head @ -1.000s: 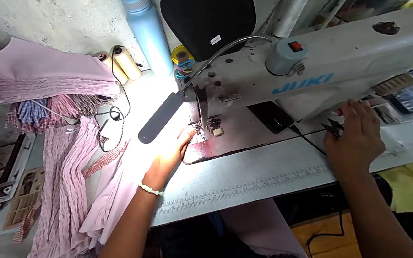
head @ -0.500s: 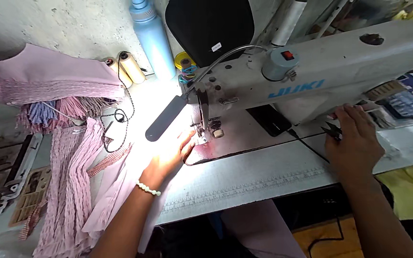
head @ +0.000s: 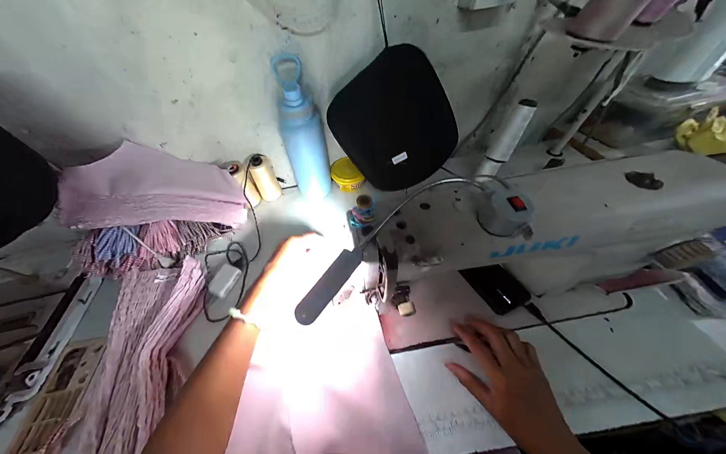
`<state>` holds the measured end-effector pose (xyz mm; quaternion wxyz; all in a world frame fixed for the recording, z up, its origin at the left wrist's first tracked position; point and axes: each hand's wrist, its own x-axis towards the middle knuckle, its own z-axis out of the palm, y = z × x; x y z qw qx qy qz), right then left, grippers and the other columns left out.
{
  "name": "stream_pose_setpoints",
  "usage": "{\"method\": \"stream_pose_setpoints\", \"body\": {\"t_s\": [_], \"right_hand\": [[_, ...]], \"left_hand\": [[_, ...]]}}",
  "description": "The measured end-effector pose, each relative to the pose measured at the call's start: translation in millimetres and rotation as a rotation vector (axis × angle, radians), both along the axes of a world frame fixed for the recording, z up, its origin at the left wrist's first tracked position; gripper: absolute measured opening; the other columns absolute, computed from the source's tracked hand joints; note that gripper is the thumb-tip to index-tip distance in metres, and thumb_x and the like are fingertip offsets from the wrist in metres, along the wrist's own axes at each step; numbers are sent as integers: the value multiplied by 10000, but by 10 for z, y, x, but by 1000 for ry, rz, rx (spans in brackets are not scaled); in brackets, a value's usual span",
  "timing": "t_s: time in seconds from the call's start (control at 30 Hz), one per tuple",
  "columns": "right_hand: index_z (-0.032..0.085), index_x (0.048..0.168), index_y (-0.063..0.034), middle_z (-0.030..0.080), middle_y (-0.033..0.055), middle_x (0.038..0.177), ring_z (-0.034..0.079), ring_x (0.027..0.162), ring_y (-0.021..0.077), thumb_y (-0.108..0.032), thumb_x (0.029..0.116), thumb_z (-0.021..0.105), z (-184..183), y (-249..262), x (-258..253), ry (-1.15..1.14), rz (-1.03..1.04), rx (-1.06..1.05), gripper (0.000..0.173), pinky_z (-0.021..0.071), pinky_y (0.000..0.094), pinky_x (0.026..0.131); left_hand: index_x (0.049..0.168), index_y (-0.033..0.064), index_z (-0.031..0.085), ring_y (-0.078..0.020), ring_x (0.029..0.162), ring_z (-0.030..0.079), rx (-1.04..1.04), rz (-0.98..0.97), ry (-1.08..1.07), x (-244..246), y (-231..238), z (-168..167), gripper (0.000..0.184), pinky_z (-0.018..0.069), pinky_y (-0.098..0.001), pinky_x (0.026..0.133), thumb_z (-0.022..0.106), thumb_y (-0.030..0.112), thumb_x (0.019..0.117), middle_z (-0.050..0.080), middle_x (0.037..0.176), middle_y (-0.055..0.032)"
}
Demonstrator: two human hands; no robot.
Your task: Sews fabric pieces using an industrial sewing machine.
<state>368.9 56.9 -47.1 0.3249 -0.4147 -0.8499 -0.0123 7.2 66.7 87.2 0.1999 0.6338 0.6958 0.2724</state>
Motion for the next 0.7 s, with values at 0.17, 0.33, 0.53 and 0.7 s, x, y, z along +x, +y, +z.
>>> {"method": "stream_pose_setpoints", "body": {"t_s": [0.17,0.33,0.53,0.7], "right_hand": [[753,1201,-102,689,190,1280,666,1141,395,-505,974,581,12,-19,7,-47,-5,-40,494,549,545,837],[745,1210,-91,682,178,1308,660,1187,373,-424,971,652,56,-63,11,-38,-16,-135,421,552,557,885],[749,1193,-87,696,174,1286,675,1156,368,-395,974,659,65,-80,-15,-22,-33,-167,389,552,553,887],[753,1178,-102,696,147,1288,665,1180,339,-406,957,670,44,-92,-9,-24,-30,-139,385,552,526,908]], "left_hand": [[1558,-44,294,-469,1370,461,373,369,-149,-576,1226,-85,912,401,-609,1111,790,338,896,447,1494,-320],[1615,26,140,-384,1447,395,610,473,-314,-562,1938,-169,1209,353,-541,1178,921,296,733,355,1576,-278],[1585,-73,141,-384,1472,360,520,535,-336,-200,1670,145,1126,297,-460,1204,885,144,768,343,1571,-322],[1579,-79,156,-329,1462,395,617,526,-319,-276,1332,-72,1224,331,-401,1202,912,200,657,375,1556,-306]]}}
